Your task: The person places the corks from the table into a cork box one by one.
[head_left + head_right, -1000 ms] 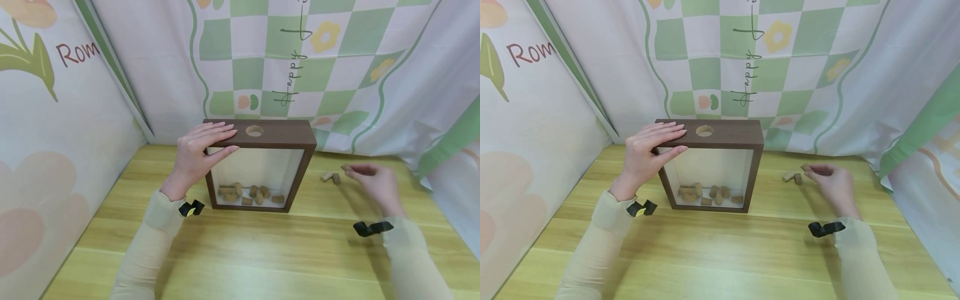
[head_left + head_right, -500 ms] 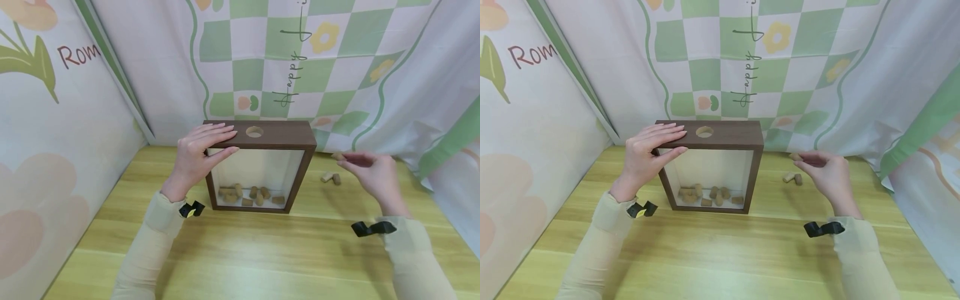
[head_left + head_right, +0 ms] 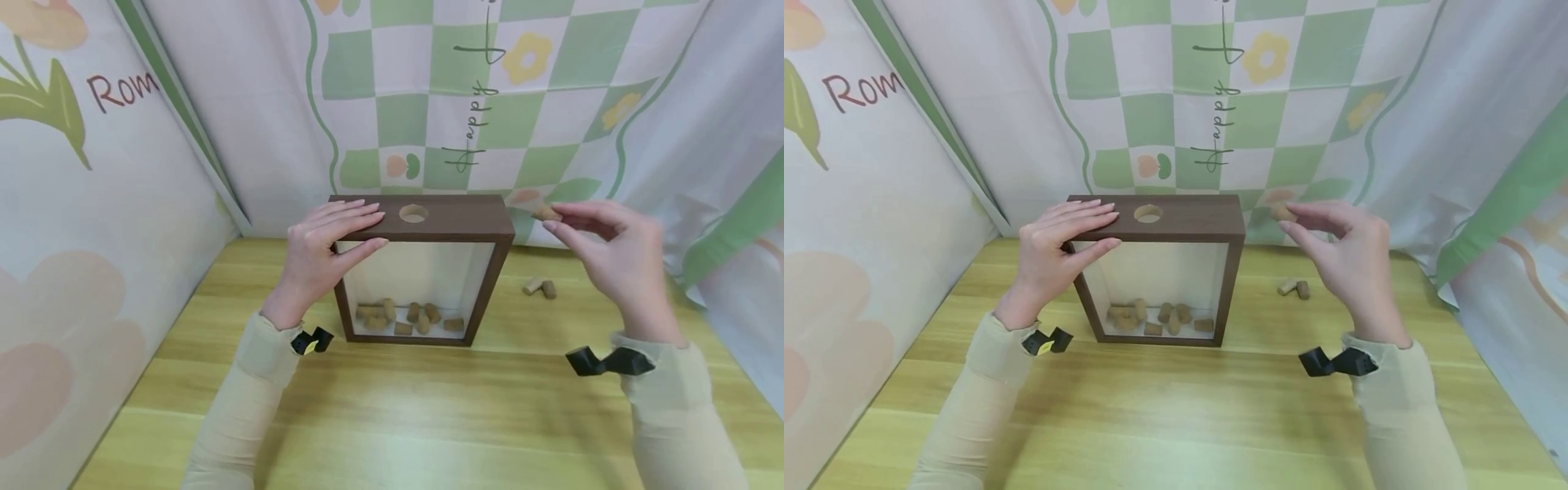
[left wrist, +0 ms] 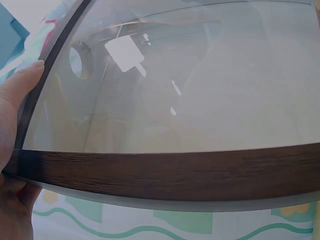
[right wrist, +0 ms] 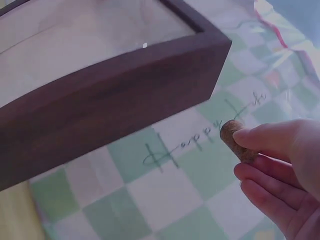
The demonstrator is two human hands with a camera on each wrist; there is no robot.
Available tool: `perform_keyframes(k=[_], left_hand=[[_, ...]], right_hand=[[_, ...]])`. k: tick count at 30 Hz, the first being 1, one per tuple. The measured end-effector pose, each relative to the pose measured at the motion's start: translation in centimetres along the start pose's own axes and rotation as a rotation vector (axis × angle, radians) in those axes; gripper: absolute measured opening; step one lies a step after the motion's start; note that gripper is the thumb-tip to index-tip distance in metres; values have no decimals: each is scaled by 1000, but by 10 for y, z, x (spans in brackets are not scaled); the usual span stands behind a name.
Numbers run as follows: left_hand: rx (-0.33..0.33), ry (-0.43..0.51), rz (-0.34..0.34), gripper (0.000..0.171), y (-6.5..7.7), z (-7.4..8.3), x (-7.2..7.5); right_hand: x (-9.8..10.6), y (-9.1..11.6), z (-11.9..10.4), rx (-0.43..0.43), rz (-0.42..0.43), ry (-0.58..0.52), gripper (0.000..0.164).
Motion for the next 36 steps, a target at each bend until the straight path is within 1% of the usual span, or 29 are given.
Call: perform_keyframes(k=[3, 8, 11, 15, 18, 21, 26, 30, 32, 36], left_hand=[[-1, -4, 1, 35, 0, 0, 1], [-3, -6, -2, 36, -1, 0, 1], [-1, -6, -5, 36, -1, -1, 1], [3, -5, -7, 36, -1, -1, 1], [5, -3, -7, 36, -1, 0, 1], [5, 1, -6, 36, -1, 0, 1], [6, 7, -6, 36, -1, 0, 1], [9, 9, -6, 36, -1, 0, 1], [8, 8, -5, 36, -1, 0, 1], [9, 6, -5, 36, 0, 0, 1]], right_hand=[[-7, -9, -25, 74, -6, 5, 25], [-23, -17, -60, 137, -37, -57, 25], [-41, -17, -81, 188, -88, -74, 25], [-66, -16, -100, 231, -175, -98, 25], [-80, -17, -109, 244, -218, -127, 26], [-90, -20, -115, 252, -235, -143, 25], [-104, -22, -118, 238, -259, -153, 24], [-116, -22, -119, 266, -304, -183, 22], [-123, -21, -118, 287, -333, -168, 21], [-133, -20, -113, 310, -375, -78, 19]])
Point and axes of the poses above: each hand's wrist, its own y-axis away from the middle knuckle, its own x-axis out of the back of the hand, z = x × y, the point moved 10 cm from there along -y, towards the middle knuckle, and after that the axes turned 13 degrees about -y, right-handed, at the moved point
